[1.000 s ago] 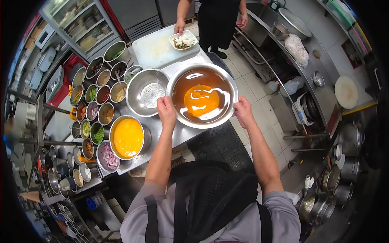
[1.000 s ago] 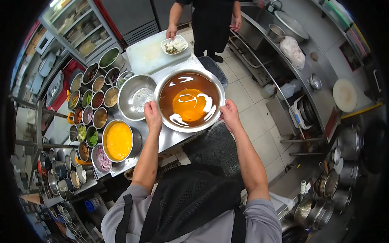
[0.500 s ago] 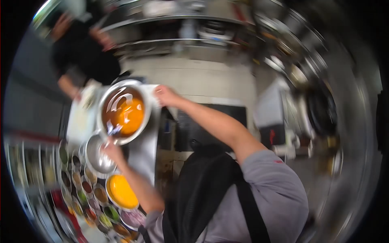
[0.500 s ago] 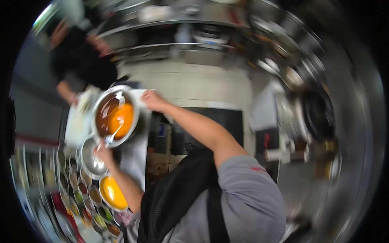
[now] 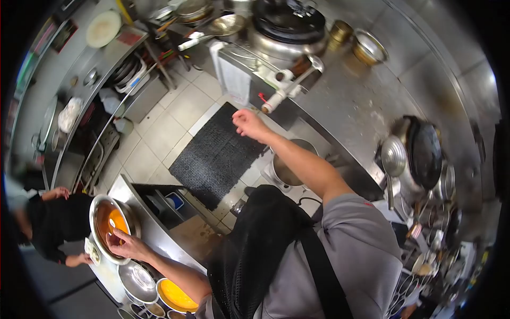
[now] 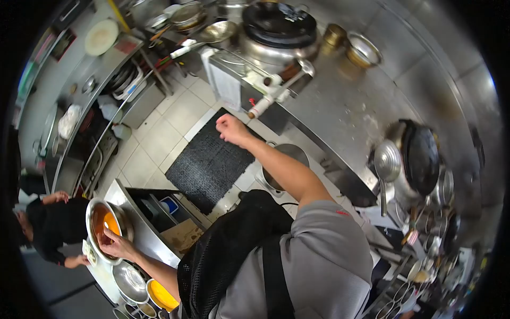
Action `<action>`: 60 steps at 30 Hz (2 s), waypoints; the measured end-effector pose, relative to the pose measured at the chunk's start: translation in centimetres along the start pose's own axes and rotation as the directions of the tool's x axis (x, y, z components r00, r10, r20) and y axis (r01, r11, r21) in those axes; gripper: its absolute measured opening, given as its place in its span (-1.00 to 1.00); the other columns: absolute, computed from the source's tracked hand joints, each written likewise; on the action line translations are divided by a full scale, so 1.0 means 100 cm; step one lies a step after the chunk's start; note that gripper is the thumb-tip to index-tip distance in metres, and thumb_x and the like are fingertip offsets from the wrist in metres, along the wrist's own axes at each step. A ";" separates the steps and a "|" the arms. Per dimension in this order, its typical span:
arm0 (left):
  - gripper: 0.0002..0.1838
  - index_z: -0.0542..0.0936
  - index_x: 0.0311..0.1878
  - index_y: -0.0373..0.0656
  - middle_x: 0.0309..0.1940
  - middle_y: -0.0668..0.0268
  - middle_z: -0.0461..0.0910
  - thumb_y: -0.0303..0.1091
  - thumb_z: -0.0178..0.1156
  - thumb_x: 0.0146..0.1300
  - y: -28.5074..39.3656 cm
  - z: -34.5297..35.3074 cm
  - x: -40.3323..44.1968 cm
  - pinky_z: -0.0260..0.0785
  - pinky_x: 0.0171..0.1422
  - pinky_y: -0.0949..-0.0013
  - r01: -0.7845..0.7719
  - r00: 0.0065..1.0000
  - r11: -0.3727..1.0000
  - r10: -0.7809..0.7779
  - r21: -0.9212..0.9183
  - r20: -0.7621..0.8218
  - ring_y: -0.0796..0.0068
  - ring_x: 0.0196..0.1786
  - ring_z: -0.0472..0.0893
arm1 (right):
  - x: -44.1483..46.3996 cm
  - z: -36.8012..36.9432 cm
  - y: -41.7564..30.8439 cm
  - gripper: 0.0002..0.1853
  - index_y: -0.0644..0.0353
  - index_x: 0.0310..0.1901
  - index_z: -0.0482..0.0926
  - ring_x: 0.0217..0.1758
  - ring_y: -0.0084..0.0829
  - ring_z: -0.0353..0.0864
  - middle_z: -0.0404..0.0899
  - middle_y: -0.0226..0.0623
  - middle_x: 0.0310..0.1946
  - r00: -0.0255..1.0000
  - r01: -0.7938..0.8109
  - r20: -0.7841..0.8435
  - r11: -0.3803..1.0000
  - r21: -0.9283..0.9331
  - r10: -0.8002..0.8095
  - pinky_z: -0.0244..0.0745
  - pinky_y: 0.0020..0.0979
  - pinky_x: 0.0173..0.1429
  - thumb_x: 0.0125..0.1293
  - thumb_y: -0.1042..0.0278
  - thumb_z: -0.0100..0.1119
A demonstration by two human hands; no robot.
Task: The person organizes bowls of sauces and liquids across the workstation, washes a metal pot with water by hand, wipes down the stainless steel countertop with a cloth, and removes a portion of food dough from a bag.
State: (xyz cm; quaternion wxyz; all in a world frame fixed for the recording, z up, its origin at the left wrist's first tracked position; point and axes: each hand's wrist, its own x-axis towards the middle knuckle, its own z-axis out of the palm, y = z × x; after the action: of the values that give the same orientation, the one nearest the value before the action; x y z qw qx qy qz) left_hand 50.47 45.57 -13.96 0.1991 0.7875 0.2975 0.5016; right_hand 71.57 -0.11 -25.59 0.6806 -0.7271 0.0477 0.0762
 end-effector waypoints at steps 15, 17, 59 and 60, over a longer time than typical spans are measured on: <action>-0.62 0.56 0.06 -0.37 -0.07 0.08 0.56 -0.20 0.24 0.44 0.119 0.164 -0.087 0.42 0.08 0.24 -0.148 0.840 0.926 0.303 -0.347 0.450 0.28 -0.08 0.54 | -0.162 -0.298 -0.015 -0.69 0.17 0.04 0.58 -0.28 -0.53 0.63 0.63 -0.38 -0.21 0.767 -0.038 -0.642 0.995 -0.090 -0.029 0.57 -0.44 -0.22 0.48 0.12 0.17; -0.61 0.55 0.09 -0.37 -0.11 0.10 0.55 -0.20 0.25 0.43 0.163 0.194 -0.121 0.44 0.03 0.25 -0.133 0.791 0.872 0.379 -0.470 0.481 0.30 -0.10 0.53 | -0.195 -0.347 -0.021 -0.70 0.16 0.04 0.59 -0.27 -0.53 0.63 0.63 -0.39 -0.19 0.691 -0.056 -0.721 0.993 -0.106 -0.038 0.58 -0.43 -0.22 0.48 0.12 0.18; -0.67 0.53 0.11 -0.29 -0.16 0.30 0.61 -0.29 0.23 0.41 0.889 0.466 -0.667 0.44 -0.03 0.42 0.619 -0.002 0.657 0.550 -0.431 0.835 0.54 -0.17 0.56 | 0.046 -0.853 0.014 -0.71 0.41 0.02 0.44 -0.45 -0.38 0.64 0.62 -0.08 -0.28 0.577 0.277 -0.762 0.807 0.521 0.293 0.62 -0.37 -0.41 0.26 0.55 0.07; -0.69 0.54 0.10 -0.30 -0.21 0.31 0.61 -0.31 0.23 0.40 0.891 0.466 -0.669 0.44 -0.09 0.41 0.662 -0.063 0.665 0.510 -0.347 0.858 0.53 -0.23 0.55 | 0.035 -0.851 0.016 -0.72 0.40 0.01 0.45 -0.46 -0.38 0.63 0.62 -0.09 -0.28 0.587 0.256 -0.755 0.818 0.515 0.292 0.61 -0.37 -0.42 0.26 0.54 0.07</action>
State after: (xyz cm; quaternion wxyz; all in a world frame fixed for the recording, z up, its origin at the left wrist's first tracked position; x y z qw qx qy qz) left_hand 95.40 -66.11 -23.80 0.6784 0.6985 -0.1287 -0.1880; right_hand 78.60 -84.99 -22.48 0.7670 -0.4385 0.3802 -0.2737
